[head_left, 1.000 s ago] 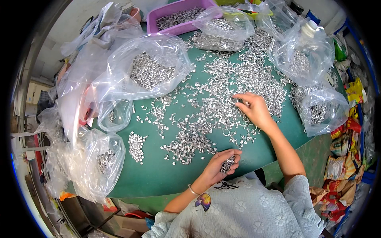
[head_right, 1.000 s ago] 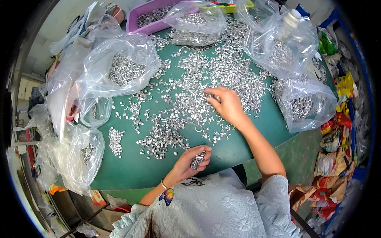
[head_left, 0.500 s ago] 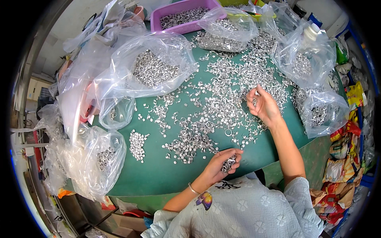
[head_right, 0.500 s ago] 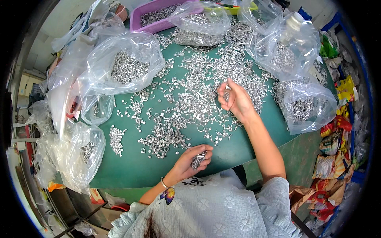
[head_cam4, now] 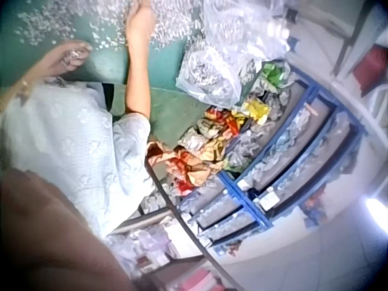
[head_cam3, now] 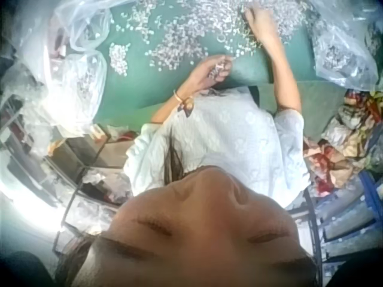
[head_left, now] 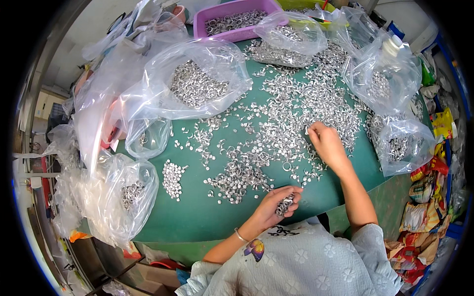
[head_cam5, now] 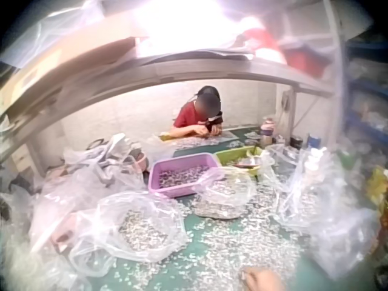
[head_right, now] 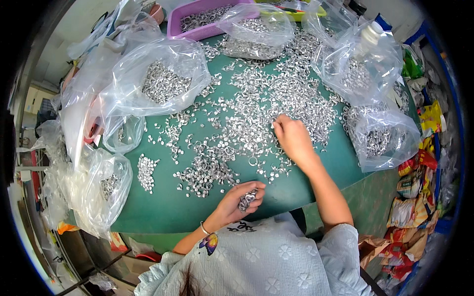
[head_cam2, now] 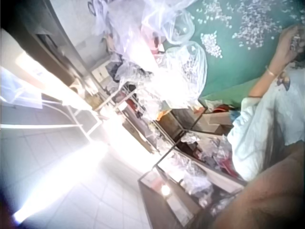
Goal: The person sorts small metal rings and components on a green work surface by hand, picking up individual pieces, grouping them together, and placing them into clear plastic bags.
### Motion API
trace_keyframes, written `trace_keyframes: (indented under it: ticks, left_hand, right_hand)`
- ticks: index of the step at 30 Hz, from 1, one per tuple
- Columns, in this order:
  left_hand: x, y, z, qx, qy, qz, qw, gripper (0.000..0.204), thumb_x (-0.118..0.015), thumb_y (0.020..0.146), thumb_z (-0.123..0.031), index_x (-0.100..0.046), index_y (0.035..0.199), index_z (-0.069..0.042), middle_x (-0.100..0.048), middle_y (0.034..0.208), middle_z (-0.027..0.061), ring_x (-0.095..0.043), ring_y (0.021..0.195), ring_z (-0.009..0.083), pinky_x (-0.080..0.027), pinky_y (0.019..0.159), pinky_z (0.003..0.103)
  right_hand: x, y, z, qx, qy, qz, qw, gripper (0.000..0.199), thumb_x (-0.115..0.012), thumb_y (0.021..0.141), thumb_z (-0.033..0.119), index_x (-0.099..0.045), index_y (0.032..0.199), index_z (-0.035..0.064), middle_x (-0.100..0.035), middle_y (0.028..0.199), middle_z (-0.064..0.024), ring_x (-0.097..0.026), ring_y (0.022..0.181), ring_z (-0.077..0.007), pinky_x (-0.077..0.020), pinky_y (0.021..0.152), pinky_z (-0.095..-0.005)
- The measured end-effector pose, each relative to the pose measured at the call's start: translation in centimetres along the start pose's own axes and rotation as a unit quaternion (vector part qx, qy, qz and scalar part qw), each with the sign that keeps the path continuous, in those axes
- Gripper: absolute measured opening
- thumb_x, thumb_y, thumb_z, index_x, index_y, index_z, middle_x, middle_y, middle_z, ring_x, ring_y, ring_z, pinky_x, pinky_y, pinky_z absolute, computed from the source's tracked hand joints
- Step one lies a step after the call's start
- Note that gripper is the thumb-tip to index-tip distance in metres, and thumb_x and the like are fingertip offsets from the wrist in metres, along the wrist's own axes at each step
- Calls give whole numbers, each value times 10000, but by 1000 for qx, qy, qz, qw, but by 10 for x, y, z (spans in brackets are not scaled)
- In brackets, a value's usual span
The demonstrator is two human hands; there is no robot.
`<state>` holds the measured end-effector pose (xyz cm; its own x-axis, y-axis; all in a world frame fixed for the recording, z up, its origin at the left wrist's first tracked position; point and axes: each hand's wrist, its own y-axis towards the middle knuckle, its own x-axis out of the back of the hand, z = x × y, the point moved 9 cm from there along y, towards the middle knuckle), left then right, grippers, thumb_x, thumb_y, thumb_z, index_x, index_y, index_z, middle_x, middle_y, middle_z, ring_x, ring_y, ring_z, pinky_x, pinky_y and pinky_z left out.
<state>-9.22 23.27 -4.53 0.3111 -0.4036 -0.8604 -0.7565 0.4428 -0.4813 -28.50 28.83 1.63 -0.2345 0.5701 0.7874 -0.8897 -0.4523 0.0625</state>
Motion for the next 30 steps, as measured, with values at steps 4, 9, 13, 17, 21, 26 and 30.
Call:
trace_keyframes:
  ticks: [4, 9, 13, 17, 21, 26, 30]
  left_hand:
    - [12, 5, 3, 4, -34, 6, 999, 294, -462, 967, -262, -563, 1101, -21, -577, 915, 72, -554, 737, 150, -449, 530, 246]
    - [2, 4, -3, 46, -32, -77, 995, 392, -356, 992, -336, -525, 1197, -48, -623, 1060, 106, -637, 940, 227, -579, 721, 394]
    - [-5, 7, -3, 40, -128, 48, 990, 329, -371, 989, -292, -526, 1187, -81, -626, 1022, 105, -637, 944, 235, -583, 704, 413]
    - [29, 15, 4, 12, -63, -8, 998, 274, -436, 977, -312, -579, 1030, -85, -600, 981, 89, -616, 852, 199, -551, 615, 330]
    - [1, 13, -9, -20, -10, 20, 1000, 308, -470, 967, -351, -595, 900, -78, -561, 926, 80, -553, 765, 177, -465, 534, 258]
    - [2, 13, -6, -19, 9, 29, 999, 277, -497, 962, -310, -590, 890, -59, -552, 896, 75, -532, 729, 164, -430, 499, 233]
    - [-3, 11, -6, -2, -4, 27, 1000, 227, -540, 947, -262, -606, 933, -45, -554, 864, 45, -506, 684, 119, -387, 471, 204]
  right_hand:
    - [-22, -33, 23, -113, 405, 294, 858, 125, -555, 916, 140, -586, 856, 35, -608, 726, 3, -532, 616, -78, -417, 522, -248]
    - [-20, -73, 104, 222, 288, 353, 862, 105, -603, 857, 92, -595, 904, -1, -613, 842, -92, -590, 755, -242, -463, 672, -356]
    - [-24, -85, 119, 226, 303, 409, 831, 112, -653, 792, 41, -627, 885, -15, -633, 927, -117, -606, 902, -278, -481, 774, -367]
    - [-17, -44, 81, 122, 492, 388, 770, 98, -652, 805, 3, -673, 897, -21, -673, 968, -101, -622, 961, -213, -513, 768, -306]
    - [-7, 11, 43, 136, 33, 14, 990, 120, -688, 762, 82, -659, 868, 36, -607, 887, -67, -553, 894, -239, -432, 787, -351]
    - [-22, 11, 43, 195, -148, -32, 969, 136, -679, 747, 104, -630, 871, 73, -548, 885, -45, -488, 901, -238, -356, 802, -370]
    - [-17, 5, 46, 213, -146, -40, 965, 133, -666, 756, 103, -619, 877, 75, -550, 890, -44, -489, 904, -231, -354, 806, -382]
